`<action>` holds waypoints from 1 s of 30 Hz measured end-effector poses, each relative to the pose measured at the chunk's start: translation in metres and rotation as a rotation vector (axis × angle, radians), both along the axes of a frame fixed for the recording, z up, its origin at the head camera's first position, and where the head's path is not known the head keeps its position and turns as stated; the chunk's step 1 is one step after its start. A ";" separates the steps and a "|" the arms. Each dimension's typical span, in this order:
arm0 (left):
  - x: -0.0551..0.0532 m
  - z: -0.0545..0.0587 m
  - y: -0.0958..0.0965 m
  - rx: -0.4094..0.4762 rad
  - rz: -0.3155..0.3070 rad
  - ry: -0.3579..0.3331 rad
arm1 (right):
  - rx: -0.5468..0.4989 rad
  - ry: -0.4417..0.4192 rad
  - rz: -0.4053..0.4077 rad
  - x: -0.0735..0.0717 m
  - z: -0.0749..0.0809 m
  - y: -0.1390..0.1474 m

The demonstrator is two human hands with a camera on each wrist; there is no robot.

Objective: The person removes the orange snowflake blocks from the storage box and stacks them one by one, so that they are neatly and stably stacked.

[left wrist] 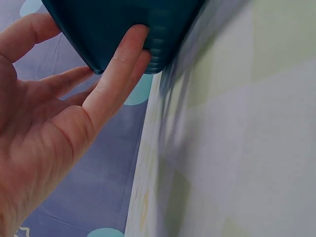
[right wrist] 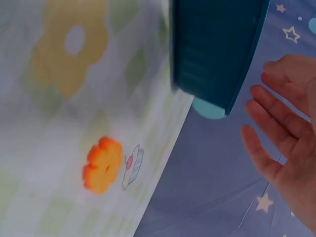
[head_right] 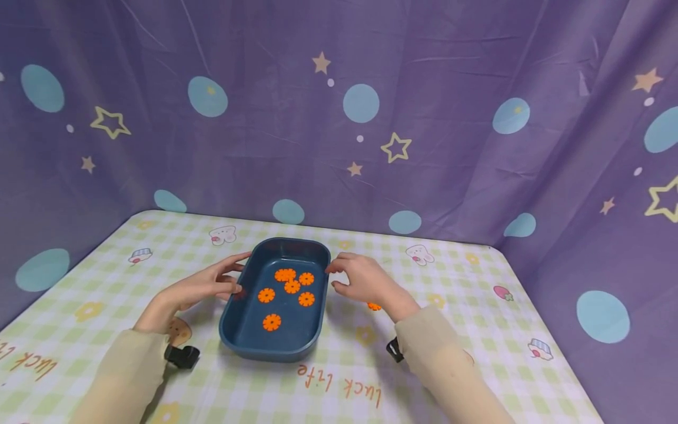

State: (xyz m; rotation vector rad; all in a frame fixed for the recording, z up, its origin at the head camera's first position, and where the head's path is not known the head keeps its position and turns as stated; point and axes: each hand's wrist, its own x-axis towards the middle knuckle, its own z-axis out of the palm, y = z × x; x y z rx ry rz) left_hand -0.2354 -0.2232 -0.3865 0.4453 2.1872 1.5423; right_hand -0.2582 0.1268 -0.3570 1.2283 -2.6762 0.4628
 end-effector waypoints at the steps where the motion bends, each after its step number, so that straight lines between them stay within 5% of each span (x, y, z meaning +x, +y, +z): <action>1: 0.000 0.000 0.000 0.000 0.000 0.000 | 0.002 0.009 0.002 0.001 0.001 -0.002; 30: 0.000 0.000 0.001 -0.001 -0.001 -0.004 | 0.160 -0.046 0.175 0.019 -0.015 -0.078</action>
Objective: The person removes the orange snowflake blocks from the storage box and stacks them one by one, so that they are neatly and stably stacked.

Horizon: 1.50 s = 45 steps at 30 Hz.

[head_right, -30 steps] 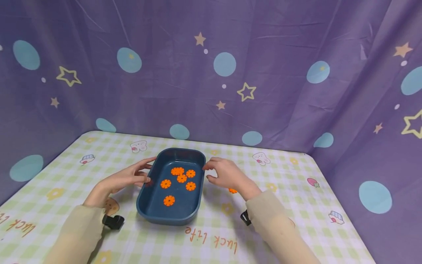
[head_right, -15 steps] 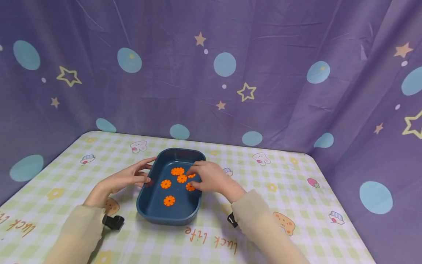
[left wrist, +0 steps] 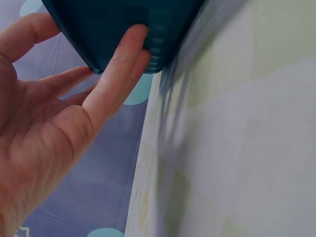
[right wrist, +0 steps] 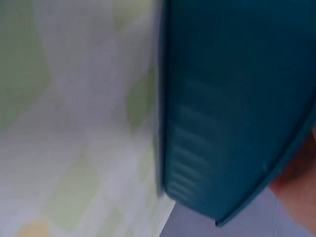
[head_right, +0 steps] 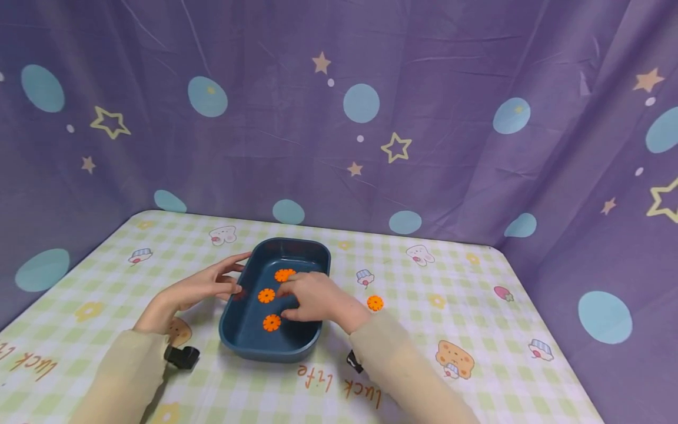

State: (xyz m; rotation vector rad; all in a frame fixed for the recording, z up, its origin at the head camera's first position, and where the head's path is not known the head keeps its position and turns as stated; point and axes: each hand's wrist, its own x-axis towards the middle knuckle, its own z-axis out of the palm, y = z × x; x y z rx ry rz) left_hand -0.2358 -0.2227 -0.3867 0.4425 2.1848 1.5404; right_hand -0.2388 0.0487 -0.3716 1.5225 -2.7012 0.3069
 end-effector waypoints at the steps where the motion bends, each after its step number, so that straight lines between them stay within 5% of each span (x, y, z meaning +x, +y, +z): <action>1: 0.000 0.000 0.000 0.001 0.000 -0.001 | 0.009 0.002 0.006 0.001 0.000 -0.002; 23: -0.001 -0.001 -0.001 0.010 -0.023 0.007 | 0.195 -0.011 0.043 0.008 -0.012 -0.030; 45: 0.000 0.000 -0.001 0.012 -0.013 -0.003 | 0.207 -0.079 0.030 0.008 -0.016 -0.038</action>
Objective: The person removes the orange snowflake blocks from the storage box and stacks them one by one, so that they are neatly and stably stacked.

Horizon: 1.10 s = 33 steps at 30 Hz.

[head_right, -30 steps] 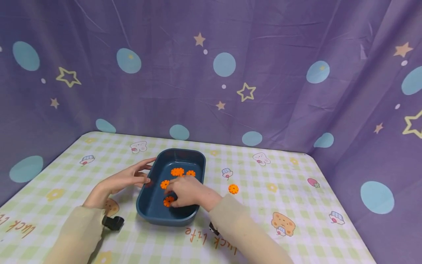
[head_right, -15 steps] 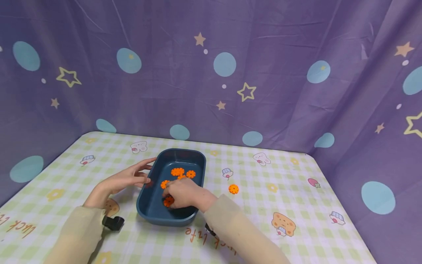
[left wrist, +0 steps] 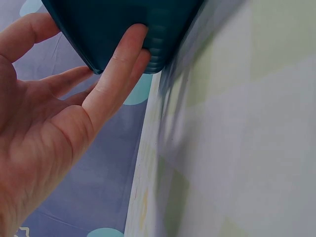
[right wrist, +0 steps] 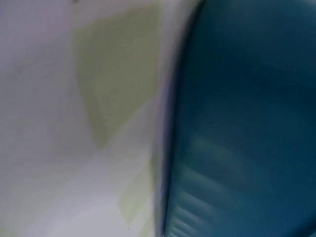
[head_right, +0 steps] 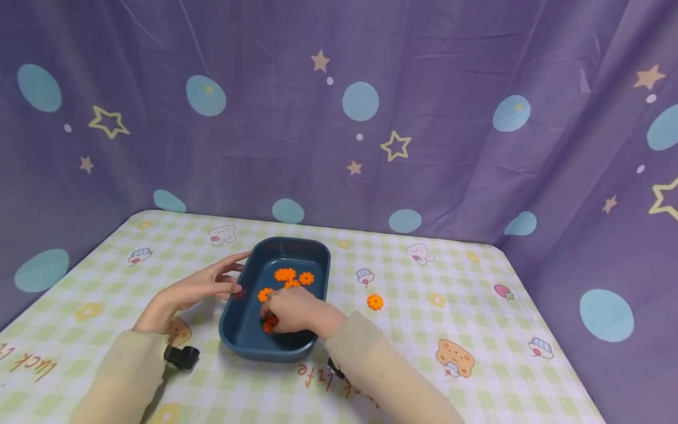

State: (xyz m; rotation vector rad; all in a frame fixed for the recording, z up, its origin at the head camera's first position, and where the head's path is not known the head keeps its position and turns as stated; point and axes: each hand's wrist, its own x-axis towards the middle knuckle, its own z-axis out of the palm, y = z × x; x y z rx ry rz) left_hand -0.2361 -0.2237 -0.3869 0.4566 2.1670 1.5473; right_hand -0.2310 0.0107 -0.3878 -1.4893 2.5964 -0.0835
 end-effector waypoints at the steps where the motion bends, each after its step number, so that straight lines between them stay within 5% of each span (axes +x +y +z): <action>1: 0.000 0.000 0.000 -0.001 0.001 0.000 | -0.003 -0.008 -0.003 0.000 0.000 0.000; 33: 0.000 0.000 0.000 -0.009 -0.010 0.016 | -0.059 -0.107 -0.006 0.001 0.005 0.005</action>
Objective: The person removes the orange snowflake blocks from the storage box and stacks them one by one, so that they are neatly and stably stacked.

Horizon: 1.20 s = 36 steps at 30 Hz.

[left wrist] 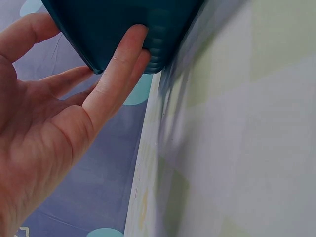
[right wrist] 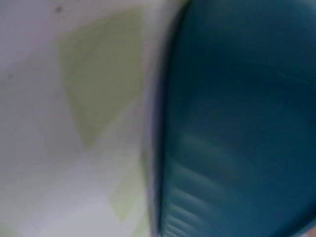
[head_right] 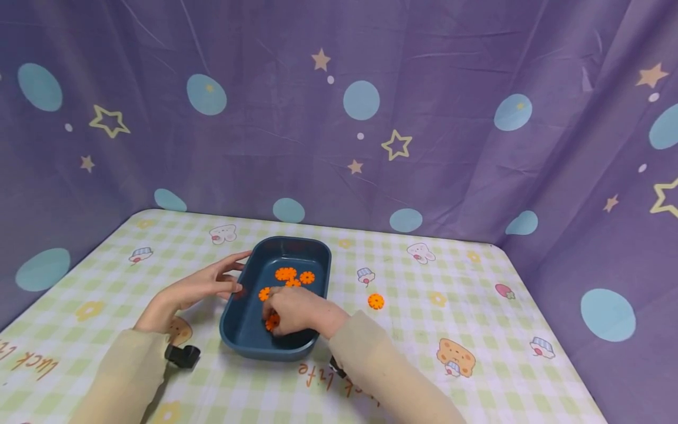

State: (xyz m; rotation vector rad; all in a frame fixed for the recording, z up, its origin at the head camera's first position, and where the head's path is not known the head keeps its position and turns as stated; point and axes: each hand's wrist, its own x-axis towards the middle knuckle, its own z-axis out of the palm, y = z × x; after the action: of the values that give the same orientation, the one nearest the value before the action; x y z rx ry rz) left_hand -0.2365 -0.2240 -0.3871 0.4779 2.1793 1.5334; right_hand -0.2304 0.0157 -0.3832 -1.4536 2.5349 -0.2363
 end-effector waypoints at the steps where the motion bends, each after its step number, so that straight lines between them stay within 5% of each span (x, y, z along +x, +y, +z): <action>1: 0.000 0.000 0.000 0.001 0.000 0.000 | -0.008 0.003 0.003 0.000 0.001 0.001; 36: 0.001 0.000 0.001 0.000 0.007 0.001 | -0.212 0.107 -0.119 -0.011 0.038 0.072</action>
State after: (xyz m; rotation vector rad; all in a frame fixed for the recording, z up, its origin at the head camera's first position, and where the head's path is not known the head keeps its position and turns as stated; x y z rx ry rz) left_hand -0.2358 -0.2231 -0.3868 0.4716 2.1842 1.5373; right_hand -0.2414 0.0879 -0.3449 -1.4230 2.7584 -0.4722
